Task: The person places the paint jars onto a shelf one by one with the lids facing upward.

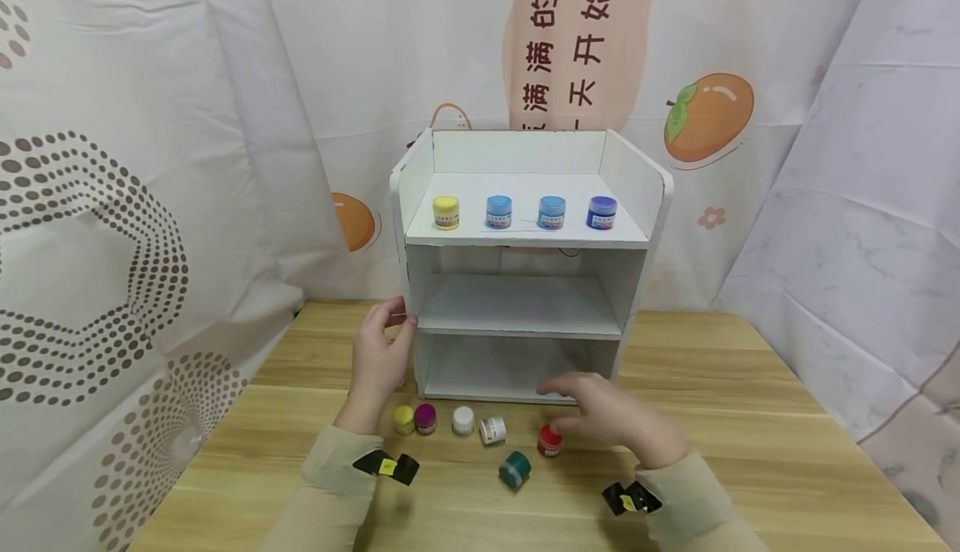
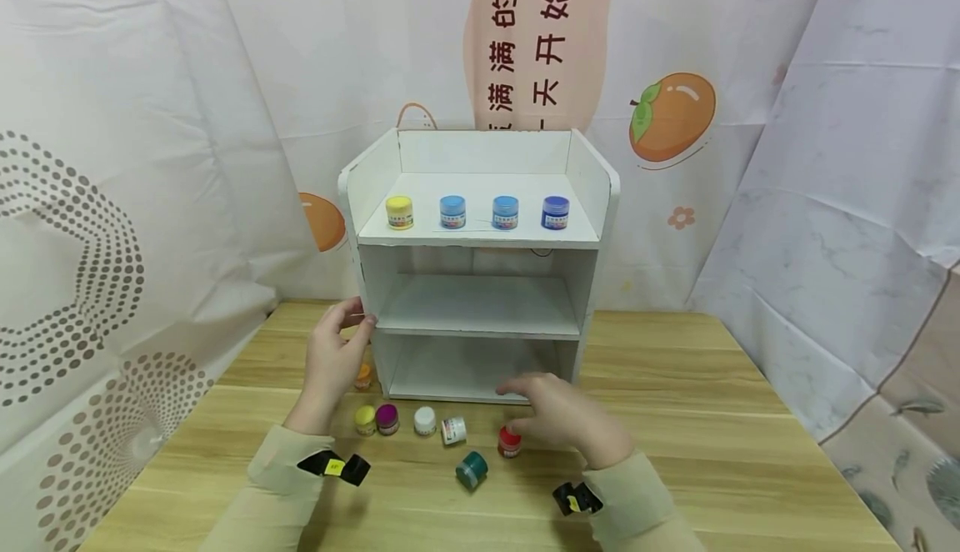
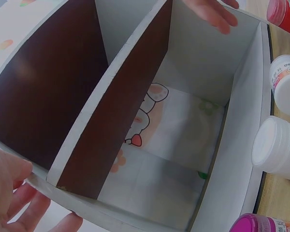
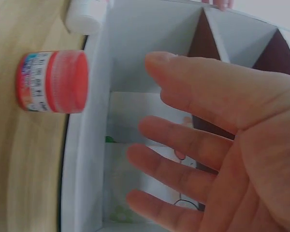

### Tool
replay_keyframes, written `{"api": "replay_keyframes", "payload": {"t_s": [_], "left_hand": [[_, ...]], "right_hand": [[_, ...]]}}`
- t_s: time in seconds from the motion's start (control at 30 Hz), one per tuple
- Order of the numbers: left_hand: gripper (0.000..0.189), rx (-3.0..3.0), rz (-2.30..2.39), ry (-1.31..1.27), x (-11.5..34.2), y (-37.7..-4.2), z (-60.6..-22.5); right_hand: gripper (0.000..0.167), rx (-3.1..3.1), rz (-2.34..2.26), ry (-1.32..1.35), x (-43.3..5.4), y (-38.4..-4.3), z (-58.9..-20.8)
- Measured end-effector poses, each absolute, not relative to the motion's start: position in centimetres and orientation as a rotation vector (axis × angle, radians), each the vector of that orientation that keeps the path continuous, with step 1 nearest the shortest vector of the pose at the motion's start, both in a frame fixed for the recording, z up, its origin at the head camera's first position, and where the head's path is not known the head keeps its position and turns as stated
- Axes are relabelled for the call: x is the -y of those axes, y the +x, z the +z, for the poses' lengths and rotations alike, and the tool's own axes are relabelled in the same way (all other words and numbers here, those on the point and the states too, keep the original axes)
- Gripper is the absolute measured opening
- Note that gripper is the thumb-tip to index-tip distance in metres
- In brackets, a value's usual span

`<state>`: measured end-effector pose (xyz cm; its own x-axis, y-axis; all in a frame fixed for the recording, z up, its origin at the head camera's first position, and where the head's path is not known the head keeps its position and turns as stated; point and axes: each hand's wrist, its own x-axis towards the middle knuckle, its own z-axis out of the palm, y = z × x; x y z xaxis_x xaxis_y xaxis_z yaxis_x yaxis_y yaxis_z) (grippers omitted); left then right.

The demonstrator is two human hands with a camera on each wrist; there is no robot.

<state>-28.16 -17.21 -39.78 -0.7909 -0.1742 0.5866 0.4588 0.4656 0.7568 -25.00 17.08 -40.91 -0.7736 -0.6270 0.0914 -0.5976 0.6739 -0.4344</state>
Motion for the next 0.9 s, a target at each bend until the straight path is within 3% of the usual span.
{"api": "replay_keyframes", "payload": {"t_s": [0.5,0.9], "left_hand": [[0.028,2.106,-1.365,-0.237,17.2,-28.1,-39.7],[0.028,2.102,-1.347,-0.240,17.2,-28.2,-39.8]], "right_hand": [[0.047,-2.703,-0.666,-0.960,-16.4,-24.7,-42.1],[0.036,-2.719,-0.596,-1.072,-16.0,-25.0,-43.0]]}}
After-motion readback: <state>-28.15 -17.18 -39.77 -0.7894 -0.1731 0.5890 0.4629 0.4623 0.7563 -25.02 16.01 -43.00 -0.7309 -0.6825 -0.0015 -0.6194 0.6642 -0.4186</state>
